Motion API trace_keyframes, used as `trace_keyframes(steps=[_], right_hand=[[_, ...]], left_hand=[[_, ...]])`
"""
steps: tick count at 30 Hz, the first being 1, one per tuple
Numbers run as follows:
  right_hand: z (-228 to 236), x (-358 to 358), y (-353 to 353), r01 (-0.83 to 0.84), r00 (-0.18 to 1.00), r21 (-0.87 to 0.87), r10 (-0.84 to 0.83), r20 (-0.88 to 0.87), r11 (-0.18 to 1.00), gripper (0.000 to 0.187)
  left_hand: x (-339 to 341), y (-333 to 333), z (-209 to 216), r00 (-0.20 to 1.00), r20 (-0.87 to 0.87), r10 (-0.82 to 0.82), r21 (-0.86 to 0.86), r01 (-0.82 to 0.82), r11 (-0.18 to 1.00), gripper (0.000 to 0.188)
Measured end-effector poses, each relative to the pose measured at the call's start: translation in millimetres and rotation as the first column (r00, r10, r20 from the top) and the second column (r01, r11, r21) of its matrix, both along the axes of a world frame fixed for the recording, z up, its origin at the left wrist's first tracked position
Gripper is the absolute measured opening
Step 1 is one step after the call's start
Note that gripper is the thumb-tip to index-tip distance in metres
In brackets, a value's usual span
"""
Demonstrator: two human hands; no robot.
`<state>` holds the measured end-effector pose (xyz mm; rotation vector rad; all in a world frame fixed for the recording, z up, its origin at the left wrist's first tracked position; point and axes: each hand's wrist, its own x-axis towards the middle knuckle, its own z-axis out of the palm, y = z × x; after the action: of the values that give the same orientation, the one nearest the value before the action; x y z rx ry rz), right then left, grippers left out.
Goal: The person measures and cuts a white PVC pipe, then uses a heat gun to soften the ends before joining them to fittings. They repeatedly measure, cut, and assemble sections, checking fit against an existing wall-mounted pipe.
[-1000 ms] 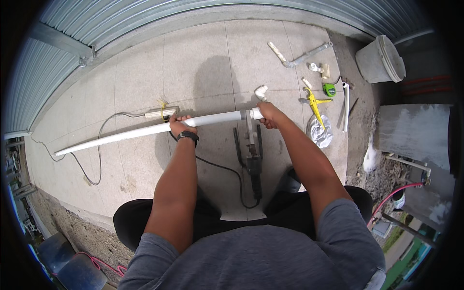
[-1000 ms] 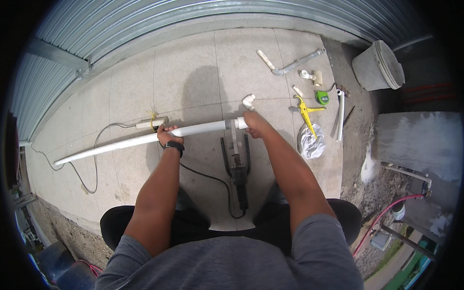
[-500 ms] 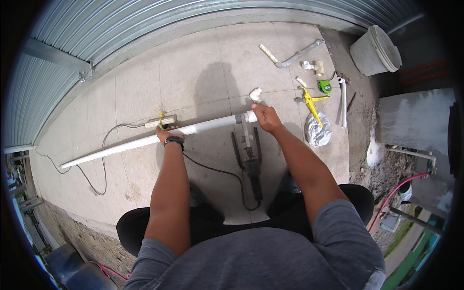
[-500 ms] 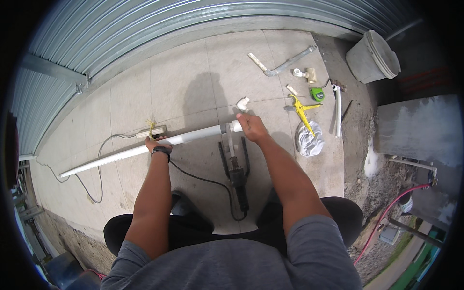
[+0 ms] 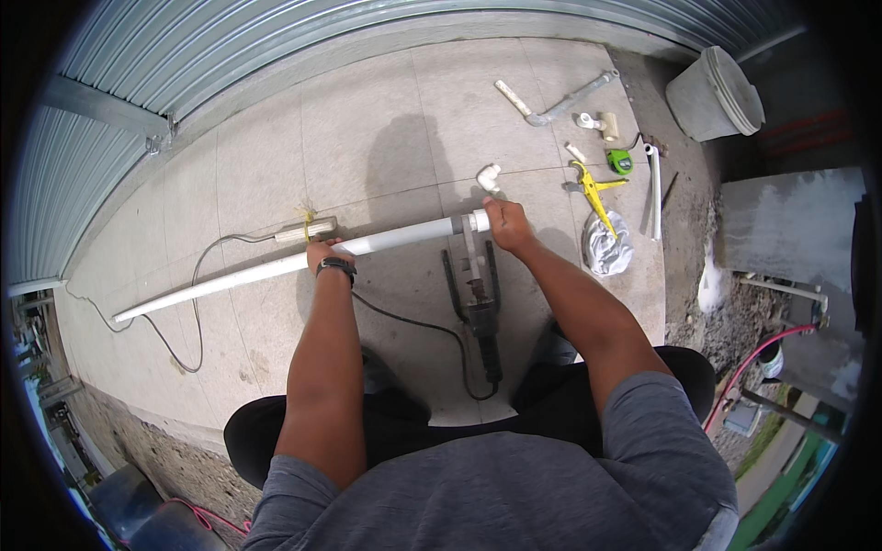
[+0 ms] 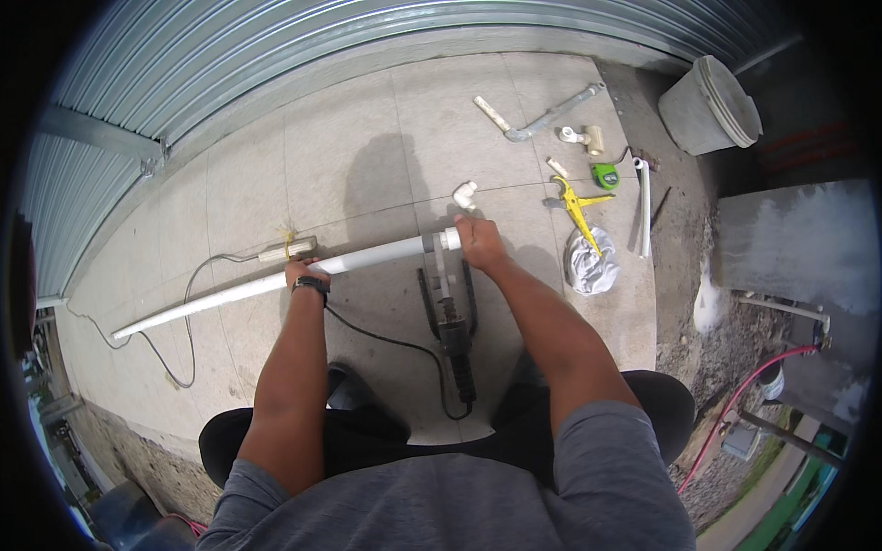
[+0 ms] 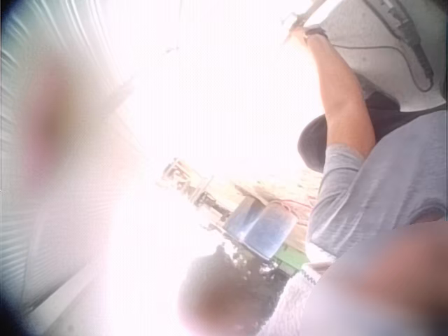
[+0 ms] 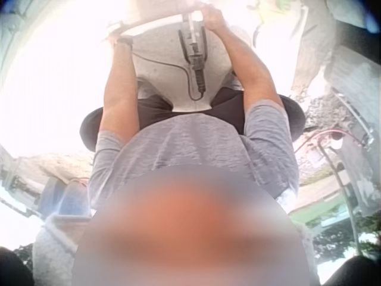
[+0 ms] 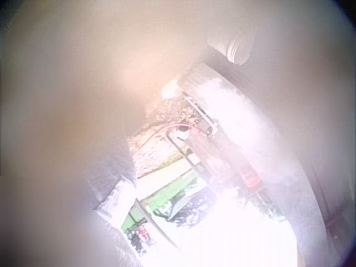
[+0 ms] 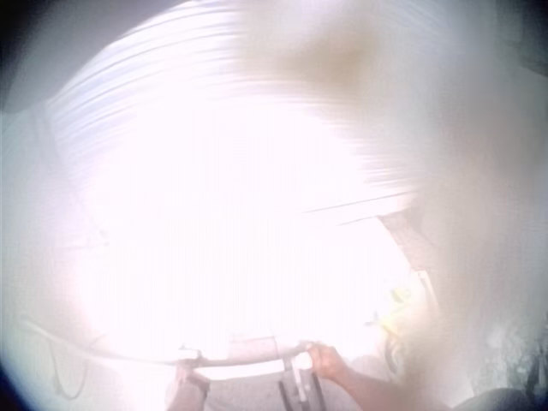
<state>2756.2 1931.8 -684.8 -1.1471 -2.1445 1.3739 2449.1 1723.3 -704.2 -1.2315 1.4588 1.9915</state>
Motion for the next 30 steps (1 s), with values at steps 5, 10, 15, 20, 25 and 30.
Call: trace_keyframes(steps=[5, 10, 15, 20, 25, 30], right_hand=[[-4.6, -0.9, 1.6, 0.036, 0.998, -0.084, -0.032, 0.047, 0.996, 0.053], [-6.5, -5.2, 9.1, 0.023, 0.983, -0.106, -0.003, 0.182, 0.994, 0.055], [-8.3, -3.8, 10.8, 0.039, 0.976, -0.152, -0.006, 0.217, 0.988, 0.058], [-8.1, -11.5, 12.4, 0.11, 0.929, -0.096, -0.068, 0.364, 0.989, 0.06], [8.9, -13.3, 15.0, 0.149, 0.93, -0.354, -0.01, 0.366, 0.923, 0.053], [25.8, -20.3, 14.5, 0.192, 0.916, -0.449, 0.006, 0.402, 0.873, 0.049]], left_hand=[[8.7, 4.1, 14.9, 0.999, -0.022, 0.049, 0.003, -0.049, 0.999, 0.011], [7.2, 3.4, 18.9, 1.0, -0.004, 0.021, 0.033, -0.021, 0.999, 0.01], [8.1, 1.9, 11.8, 0.998, -0.02, 0.062, 0.037, -0.061, 0.997, 0.009], [9.9, 3.2, 16.7, 1.0, -0.028, 0.015, 0.019, -0.014, 1.0, 0.007], [12.5, 2.6, 15.9, 0.999, -0.024, -0.04, 0.0, 0.04, 0.999, 0.006], [8.5, -1.8, 6.1, 0.999, -0.025, 0.043, 0.103, -0.04, 0.994, 0.008]])
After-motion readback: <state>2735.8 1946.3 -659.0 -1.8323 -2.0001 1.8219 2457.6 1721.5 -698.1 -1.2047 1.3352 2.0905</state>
